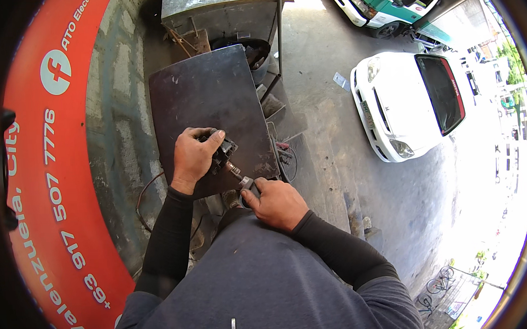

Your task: The person uses a soldering iron to work on a small electrical component held in the left hand. The person repeatedly applies the soldering iron to the component's terminals while standing at a workbench.

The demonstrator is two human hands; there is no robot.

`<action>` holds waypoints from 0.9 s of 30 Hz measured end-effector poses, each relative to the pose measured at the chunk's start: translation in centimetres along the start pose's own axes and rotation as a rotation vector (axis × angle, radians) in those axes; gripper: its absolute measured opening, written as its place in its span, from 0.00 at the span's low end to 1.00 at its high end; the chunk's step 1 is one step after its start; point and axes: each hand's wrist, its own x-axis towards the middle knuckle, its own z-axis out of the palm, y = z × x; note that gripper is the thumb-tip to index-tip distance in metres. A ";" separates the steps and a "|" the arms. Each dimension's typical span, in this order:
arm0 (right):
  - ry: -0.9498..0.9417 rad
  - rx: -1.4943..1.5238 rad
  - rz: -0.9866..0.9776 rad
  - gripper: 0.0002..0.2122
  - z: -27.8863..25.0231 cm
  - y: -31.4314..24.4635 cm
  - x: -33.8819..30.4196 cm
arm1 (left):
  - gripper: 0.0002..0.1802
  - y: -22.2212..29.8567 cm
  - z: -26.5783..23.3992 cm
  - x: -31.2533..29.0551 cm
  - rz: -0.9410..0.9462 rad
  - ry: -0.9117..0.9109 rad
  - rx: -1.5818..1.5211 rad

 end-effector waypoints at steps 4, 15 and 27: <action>-0.007 0.005 0.038 0.26 -0.2 -0.1 0.3 | 0.32 0.1 0.0 0.2 0.014 -0.003 0.022; -0.015 0.003 0.056 0.26 -0.6 0.3 0.7 | 0.31 0.6 -0.1 -0.1 0.000 0.003 -0.026; 0.008 0.074 0.036 0.26 -0.3 0.9 0.9 | 0.31 0.5 -0.2 -0.2 0.019 0.014 0.003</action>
